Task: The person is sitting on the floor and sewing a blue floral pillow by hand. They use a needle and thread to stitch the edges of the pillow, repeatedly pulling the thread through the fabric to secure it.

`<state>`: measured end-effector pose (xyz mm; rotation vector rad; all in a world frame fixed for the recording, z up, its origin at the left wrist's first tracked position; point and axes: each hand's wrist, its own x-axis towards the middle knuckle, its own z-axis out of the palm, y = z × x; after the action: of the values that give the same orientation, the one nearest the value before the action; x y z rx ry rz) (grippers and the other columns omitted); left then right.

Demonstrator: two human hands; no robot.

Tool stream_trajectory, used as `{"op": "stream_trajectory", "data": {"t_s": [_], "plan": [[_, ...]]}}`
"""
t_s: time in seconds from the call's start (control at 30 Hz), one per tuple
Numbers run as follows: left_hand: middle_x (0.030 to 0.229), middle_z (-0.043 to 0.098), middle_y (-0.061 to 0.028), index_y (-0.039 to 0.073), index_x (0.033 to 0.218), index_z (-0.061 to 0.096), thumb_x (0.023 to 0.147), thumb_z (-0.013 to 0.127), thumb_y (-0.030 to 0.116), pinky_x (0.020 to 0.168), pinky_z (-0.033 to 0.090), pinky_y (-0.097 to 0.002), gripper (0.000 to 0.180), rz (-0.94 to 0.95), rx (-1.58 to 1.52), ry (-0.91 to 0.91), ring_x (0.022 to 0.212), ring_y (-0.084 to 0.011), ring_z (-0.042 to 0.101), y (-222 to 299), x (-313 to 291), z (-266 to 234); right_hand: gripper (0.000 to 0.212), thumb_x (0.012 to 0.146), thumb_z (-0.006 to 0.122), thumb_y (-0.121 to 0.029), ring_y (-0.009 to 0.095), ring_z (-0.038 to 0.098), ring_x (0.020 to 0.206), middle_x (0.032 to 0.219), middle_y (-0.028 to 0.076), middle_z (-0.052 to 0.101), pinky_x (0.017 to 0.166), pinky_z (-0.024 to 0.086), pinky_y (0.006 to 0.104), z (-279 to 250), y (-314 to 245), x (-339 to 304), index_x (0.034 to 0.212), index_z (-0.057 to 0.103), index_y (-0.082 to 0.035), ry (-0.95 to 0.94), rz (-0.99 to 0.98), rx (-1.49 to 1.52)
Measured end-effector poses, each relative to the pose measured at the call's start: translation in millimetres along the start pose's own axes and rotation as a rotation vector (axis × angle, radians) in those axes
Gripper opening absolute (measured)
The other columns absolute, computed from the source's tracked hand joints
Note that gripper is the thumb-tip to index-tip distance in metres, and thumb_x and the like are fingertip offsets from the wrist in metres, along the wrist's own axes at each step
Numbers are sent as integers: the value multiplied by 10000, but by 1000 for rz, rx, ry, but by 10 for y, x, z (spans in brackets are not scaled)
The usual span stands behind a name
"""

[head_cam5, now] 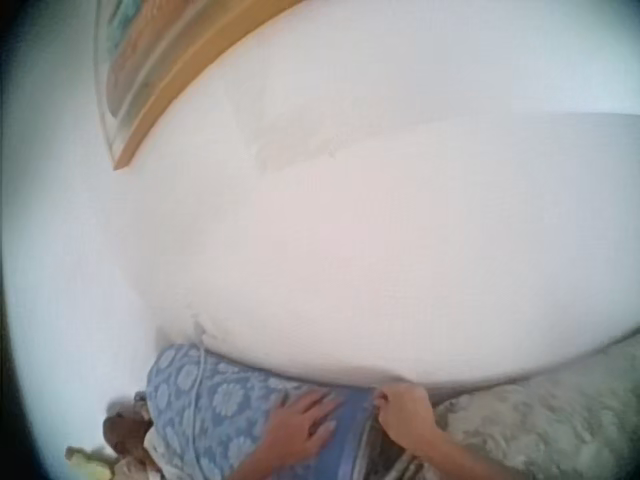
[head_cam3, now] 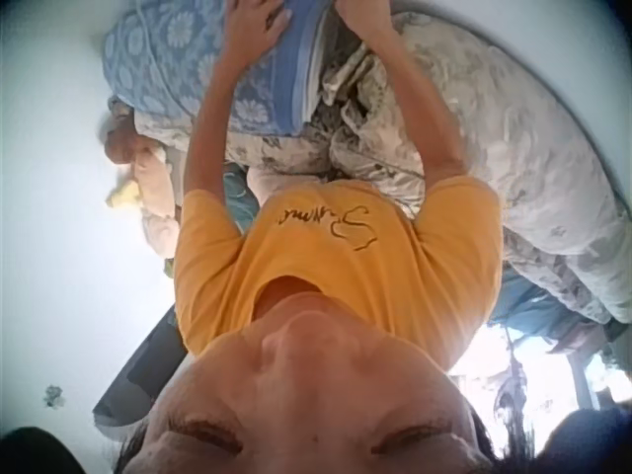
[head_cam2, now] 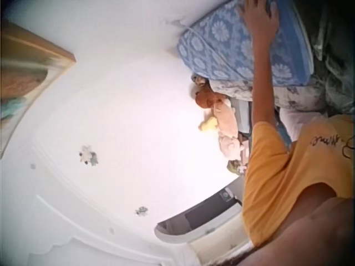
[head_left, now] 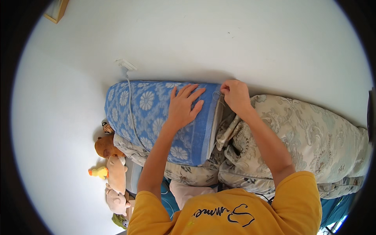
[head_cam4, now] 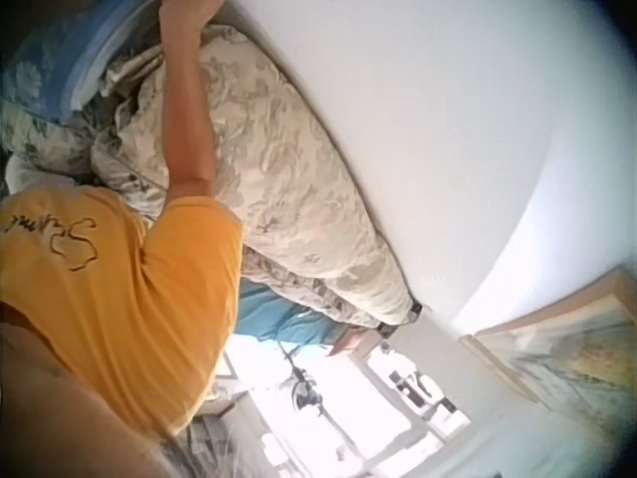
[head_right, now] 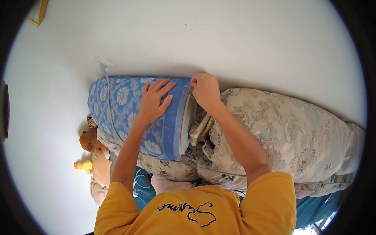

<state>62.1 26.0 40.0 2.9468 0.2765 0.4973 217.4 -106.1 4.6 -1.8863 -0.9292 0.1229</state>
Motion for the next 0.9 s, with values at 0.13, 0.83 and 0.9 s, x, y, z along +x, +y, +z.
{"op": "stream_trajectory", "data": {"t_s": [0.13, 0.83, 0.9], "plan": [[1251, 531, -102, 168, 1188, 586, 892, 459, 331, 1048, 192, -518, 361, 29, 1, 42, 1200, -287, 447, -24, 6, 11, 39, 710, 584, 4, 316, 596, 725, 744, 153, 616, 664, 479, 382, -8, 32, 20, 695, 614, -15, -51, -4, -72], [1190, 552, -104, 150, 1124, 612, 844, 540, 296, 1010, 237, -494, 324, 61, -43, 127, 1130, -277, 472, -71, -26, 46, 151, 600, 641, 65, 295, 592, 750, 814, 109, 571, 662, 490, 374, 85, -159, 15, 707, 605, -36, -68, -72, -331], [1186, 552, -101, 150, 1124, 610, 847, 536, 301, 1009, 237, -496, 324, 62, -50, 130, 1128, -275, 472, -65, -25, 47, 147, 596, 639, 66, 301, 588, 745, 808, 111, 563, 656, 487, 379, 128, -124, -4, 693, 593, -34, -31, -61, -297]]}}
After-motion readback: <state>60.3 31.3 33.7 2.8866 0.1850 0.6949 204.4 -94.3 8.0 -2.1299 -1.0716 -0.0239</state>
